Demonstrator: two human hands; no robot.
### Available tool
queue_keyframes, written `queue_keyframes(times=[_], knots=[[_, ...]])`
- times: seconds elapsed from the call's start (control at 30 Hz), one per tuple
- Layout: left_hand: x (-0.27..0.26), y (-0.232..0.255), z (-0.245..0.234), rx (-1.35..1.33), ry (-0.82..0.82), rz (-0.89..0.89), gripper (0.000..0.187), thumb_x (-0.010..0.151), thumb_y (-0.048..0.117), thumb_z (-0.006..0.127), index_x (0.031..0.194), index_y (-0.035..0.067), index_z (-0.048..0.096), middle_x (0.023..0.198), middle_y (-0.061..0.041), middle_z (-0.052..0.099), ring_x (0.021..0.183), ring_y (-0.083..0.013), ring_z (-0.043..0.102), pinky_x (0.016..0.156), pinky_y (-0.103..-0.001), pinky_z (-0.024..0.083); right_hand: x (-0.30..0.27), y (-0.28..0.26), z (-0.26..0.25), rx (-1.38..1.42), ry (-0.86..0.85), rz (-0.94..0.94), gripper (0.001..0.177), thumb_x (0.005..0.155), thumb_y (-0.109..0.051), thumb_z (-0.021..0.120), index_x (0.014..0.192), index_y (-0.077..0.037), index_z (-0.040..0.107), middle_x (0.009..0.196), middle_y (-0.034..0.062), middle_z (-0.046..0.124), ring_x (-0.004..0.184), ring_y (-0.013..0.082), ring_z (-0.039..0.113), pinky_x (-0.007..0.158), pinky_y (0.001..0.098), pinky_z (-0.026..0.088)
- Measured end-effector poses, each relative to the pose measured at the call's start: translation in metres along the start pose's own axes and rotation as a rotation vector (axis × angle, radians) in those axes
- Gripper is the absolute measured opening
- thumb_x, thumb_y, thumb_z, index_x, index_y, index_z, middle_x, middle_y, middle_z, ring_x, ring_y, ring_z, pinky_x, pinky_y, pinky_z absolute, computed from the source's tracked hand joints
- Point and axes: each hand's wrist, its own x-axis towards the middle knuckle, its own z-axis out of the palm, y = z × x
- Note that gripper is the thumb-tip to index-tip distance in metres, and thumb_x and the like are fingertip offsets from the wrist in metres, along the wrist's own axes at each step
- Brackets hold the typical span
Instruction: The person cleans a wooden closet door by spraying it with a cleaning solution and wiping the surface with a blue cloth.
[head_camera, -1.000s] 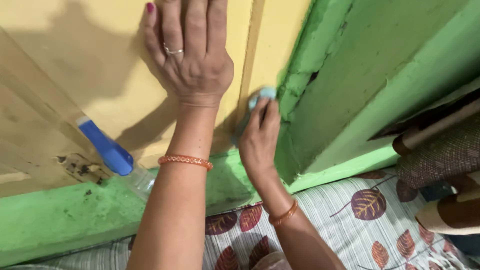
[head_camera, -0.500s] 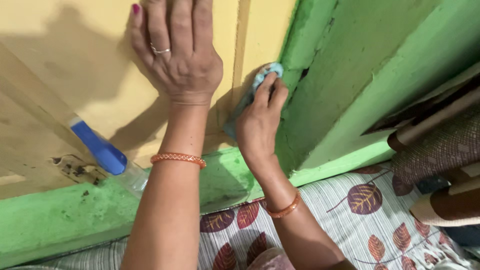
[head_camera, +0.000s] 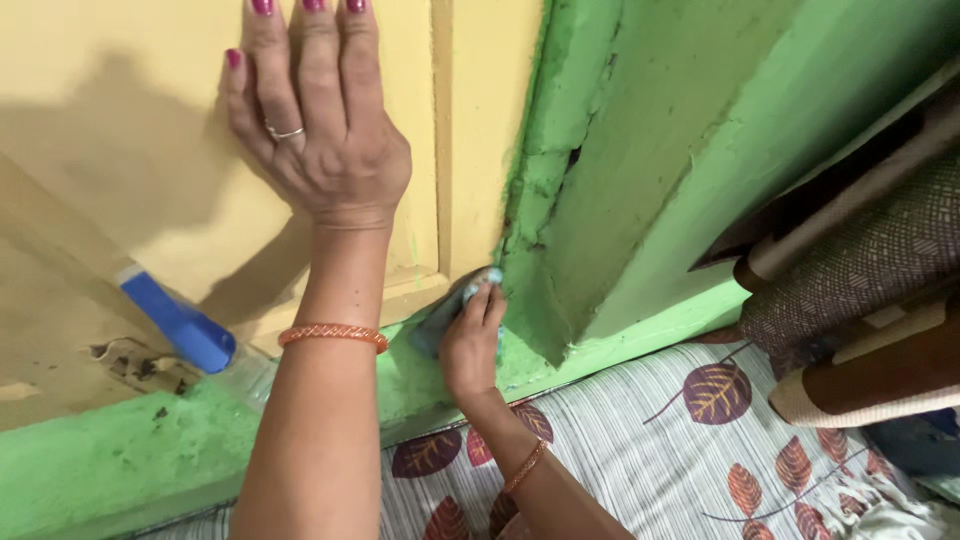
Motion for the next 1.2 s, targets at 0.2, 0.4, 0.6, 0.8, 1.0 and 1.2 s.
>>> queue_keyframes(times=[0.2,0.4,0.6,0.8,1.0,1.2], knots=[[0.001,0.001,-0.002,0.016,0.016,0.001,0.035,0.113,0.007,0.052,0.143,0.014,0.068,0.147,-0.003,0.057,0.145,-0.0293,0.041,0.120,-0.051,0.033,0.025,-0.055,-0.013,0.120,0.027,0.313,0.067,0.085,0.000,0.057,0.147,0.013,0.034,0.139,0.0337,0.042,0.121,0.0502,0.052,0.108,0.0464,0.043],[-0.001,-0.005,0.005,-0.078,-0.010,0.004,0.031,0.106,0.007,0.056,0.134,0.009,0.070,0.137,-0.007,0.059,0.136,-0.0299,0.046,0.118,-0.053,0.036,0.038,-0.075,-0.017,0.155,0.112,0.109,0.063,0.089,0.005,0.050,0.150,0.012,0.035,0.139,0.0338,0.044,0.122,0.0484,0.052,0.110,0.0465,0.043],[-0.007,-0.004,0.005,-0.079,-0.014,0.007,0.034,0.102,0.004,0.054,0.132,0.007,0.068,0.135,-0.009,0.058,0.134,-0.0328,0.047,0.118,-0.055,0.037,-0.005,-0.016,0.011,0.105,0.128,0.135,0.054,0.086,0.007,0.053,0.139,0.012,0.042,0.142,0.0384,0.041,0.125,0.0559,0.047,0.110,0.0502,0.040],[-0.005,-0.002,0.006,-0.075,-0.003,-0.003,0.029,0.104,0.007,0.056,0.130,0.007,0.069,0.132,-0.009,0.059,0.132,-0.0334,0.049,0.116,-0.056,0.037,-0.024,-0.037,0.026,0.157,0.013,0.249,0.040,0.084,0.004,0.055,0.124,0.009,0.056,0.130,0.0328,0.051,0.117,0.0513,0.053,0.103,0.0497,0.047],[-0.006,-0.003,0.009,-0.110,0.011,-0.007,0.030,0.103,0.007,0.054,0.130,0.008,0.067,0.131,-0.010,0.058,0.133,-0.0335,0.048,0.116,-0.055,0.036,-0.056,-0.065,0.024,0.277,-0.298,-0.027,0.039,0.091,-0.002,0.062,0.130,-0.001,0.060,0.130,0.0276,0.056,0.116,0.0457,0.057,0.094,0.0492,0.054],[-0.013,-0.002,0.012,-0.106,-0.020,-0.037,0.041,0.102,0.004,0.051,0.139,0.014,0.065,0.139,-0.004,0.056,0.139,-0.0298,0.045,0.123,-0.054,0.032,-0.003,-0.038,-0.034,0.102,0.029,-0.397,0.050,0.091,-0.002,0.063,0.141,0.001,0.054,0.137,0.0275,0.048,0.123,0.0455,0.052,0.106,0.0480,0.048]])
